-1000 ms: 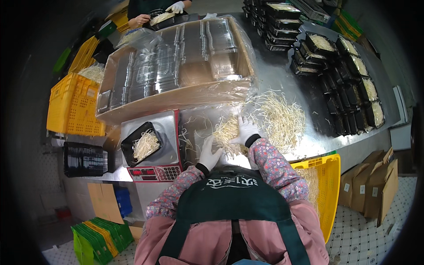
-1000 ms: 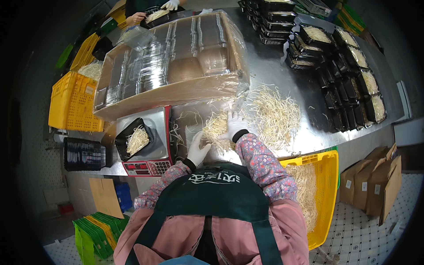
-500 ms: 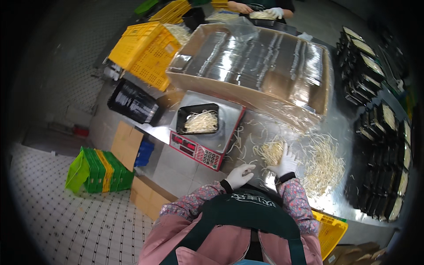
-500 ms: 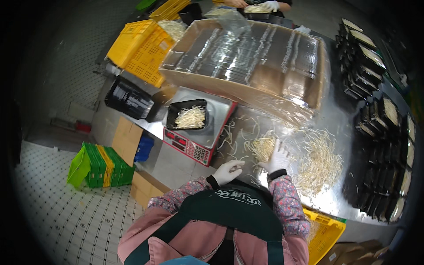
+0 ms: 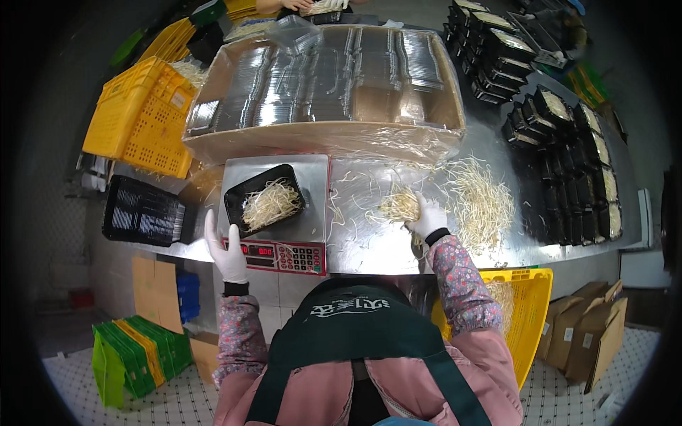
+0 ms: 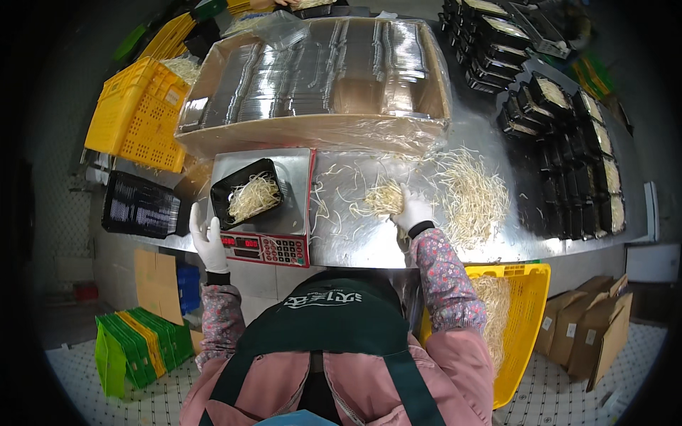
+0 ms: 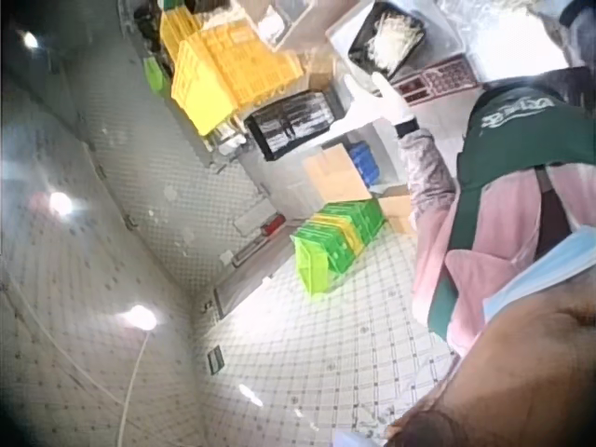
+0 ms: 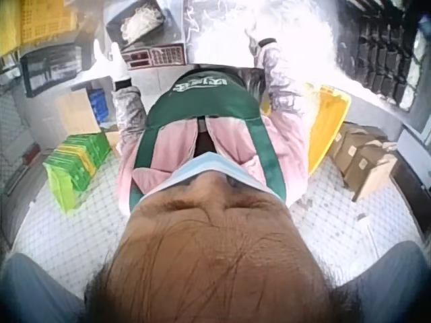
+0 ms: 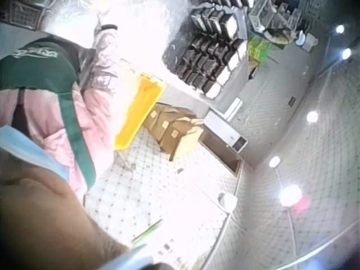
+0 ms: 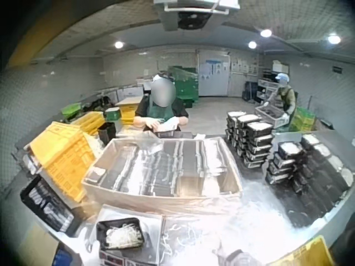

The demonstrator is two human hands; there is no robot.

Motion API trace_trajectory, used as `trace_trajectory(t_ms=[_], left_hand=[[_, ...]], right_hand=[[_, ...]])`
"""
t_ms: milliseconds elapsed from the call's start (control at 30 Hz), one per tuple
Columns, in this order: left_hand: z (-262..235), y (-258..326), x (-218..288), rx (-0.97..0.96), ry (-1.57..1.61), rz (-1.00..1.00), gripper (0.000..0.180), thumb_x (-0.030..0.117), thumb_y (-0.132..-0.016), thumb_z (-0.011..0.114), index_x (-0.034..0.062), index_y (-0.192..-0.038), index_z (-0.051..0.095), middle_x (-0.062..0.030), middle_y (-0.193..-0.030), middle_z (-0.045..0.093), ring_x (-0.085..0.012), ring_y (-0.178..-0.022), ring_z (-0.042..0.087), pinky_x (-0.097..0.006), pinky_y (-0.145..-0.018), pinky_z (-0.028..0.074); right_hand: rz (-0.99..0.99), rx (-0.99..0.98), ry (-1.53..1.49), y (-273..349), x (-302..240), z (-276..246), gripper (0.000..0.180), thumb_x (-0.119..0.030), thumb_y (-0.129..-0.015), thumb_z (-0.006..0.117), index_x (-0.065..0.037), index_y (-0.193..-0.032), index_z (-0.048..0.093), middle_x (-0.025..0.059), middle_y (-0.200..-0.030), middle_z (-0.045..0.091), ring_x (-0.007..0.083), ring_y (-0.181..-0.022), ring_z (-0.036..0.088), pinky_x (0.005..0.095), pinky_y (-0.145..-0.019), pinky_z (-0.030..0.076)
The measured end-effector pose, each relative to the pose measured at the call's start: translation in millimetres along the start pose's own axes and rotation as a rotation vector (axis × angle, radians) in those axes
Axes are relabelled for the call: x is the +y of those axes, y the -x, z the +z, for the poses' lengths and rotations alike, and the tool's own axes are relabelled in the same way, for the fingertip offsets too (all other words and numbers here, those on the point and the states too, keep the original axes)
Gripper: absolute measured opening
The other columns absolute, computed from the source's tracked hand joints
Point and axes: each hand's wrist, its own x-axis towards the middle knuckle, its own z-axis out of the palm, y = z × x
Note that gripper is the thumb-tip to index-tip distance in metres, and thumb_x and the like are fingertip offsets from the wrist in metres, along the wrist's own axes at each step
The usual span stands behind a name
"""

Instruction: The person portions bean sprouts from a yellow crate into black plastic trays using a digital scale. They repeatedly scoop sprouts, place them in a tray, weigh, and adjust the amount before stacking the filled trays on the table.

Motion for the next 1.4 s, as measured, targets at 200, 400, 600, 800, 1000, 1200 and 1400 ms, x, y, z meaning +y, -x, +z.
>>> trace_trajectory(t_ms=[200, 400, 600, 800, 1000, 1200, 1400], left_hand=[[-18.8, -50.0, -45.9, -0.224, -0.186, 0.132, 0.062, 0.014, -0.09, 0.059, -0.0001, -0.143, 0.031, -0.0154, -0.147, 0.033, -0.0275, -0.136, 0.031, -0.039, -0.112, 0.024], [16.7, -51.0, -47.8, -0.387, -0.074, 0.285, 0.056, 0.009, -0.088, 0.059, 0.0006, -0.139, 0.037, -0.019, -0.146, 0.034, -0.0307, -0.136, 0.031, -0.037, -0.113, 0.024], [38.3, -47.3, -42.1, -0.414, 0.061, 0.148, 0.045, 0.015, -0.097, 0.047, -0.0021, -0.137, 0.04, -0.0192, -0.143, 0.039, -0.0309, -0.136, 0.034, -0.036, -0.113, 0.023], [45.7, -50.0, -40.8, -0.359, 0.662, -0.01, 0.058, 0.037, -0.104, 0.026, -0.0051, -0.144, 0.026, -0.0178, -0.148, 0.032, -0.0257, -0.139, 0.03, -0.035, -0.116, 0.02], [45.0, -44.0, -26.8, -0.425, 0.046, 0.193, 0.054, 0.032, -0.099, 0.043, -0.0014, -0.141, 0.036, -0.0214, -0.144, 0.039, -0.032, -0.137, 0.032, -0.038, -0.113, 0.023], [41.7, -39.1, -27.1, -0.409, -0.351, 0.409, 0.044, 0.023, -0.093, 0.05, 0.003, -0.132, 0.05, -0.0161, -0.136, 0.049, -0.0351, -0.132, 0.038, -0.045, -0.11, 0.028], [47.3, -37.0, -25.7, -0.377, -0.328, 0.473, 0.04, 0.026, -0.094, 0.047, 0.0052, -0.127, 0.055, -0.0143, -0.132, 0.053, -0.0364, -0.129, 0.04, -0.046, -0.11, 0.025]], right_hand=[[0.103, 0.228, -0.592, 16.3, -6.1, -30.3, 0.076, -0.022, -0.062, 0.08, 0.0, -0.129, 0.052, 0.0175, -0.105, 0.067, 0.0269, -0.096, 0.065, 0.034, -0.086, 0.051], [0.148, 0.154, -1.142, 19.3, -48.3, -47.7, 0.065, -0.006, -0.063, 0.083, 0.006, -0.121, 0.056, 0.0099, -0.105, 0.067, 0.0156, -0.092, 0.064, 0.0294, -0.084, 0.051], [-0.226, -0.033, -1.21, 8.2, -124.9, -127.1, 0.056, -0.004, -0.066, 0.082, 0.002, -0.116, 0.059, 0.0064, -0.104, 0.067, 0.0138, -0.093, 0.063, 0.0297, -0.087, 0.05], [-0.726, 0.1, -0.222, -11.7, -246.5, -149.5, 0.069, -0.021, -0.062, 0.074, -0.006, -0.127, 0.052, 0.019, -0.109, 0.063, 0.0345, -0.101, 0.06, 0.0405, -0.086, 0.05], [-0.927, 0.155, -0.013, -33.4, -307.2, -58.7, 0.066, -0.022, -0.061, 0.073, -0.001, -0.12, 0.052, 0.0136, -0.094, 0.062, 0.0309, -0.091, 0.059, 0.041, -0.078, 0.05], [-0.872, -0.018, -0.127, -26.7, -285.8, -76.7, 0.092, -0.04, -0.067, 0.078, -0.001, -0.139, 0.036, 0.0229, -0.124, 0.052, 0.0376, -0.115, 0.049, 0.0435, -0.099, 0.038], [-0.959, 0.199, -0.103, -15.5, -281.3, -39.0, 0.068, -0.033, -0.078, 0.067, 0.0, -0.131, 0.042, 0.0214, -0.132, 0.048, 0.0376, -0.117, 0.048, 0.048, -0.099, 0.038]])
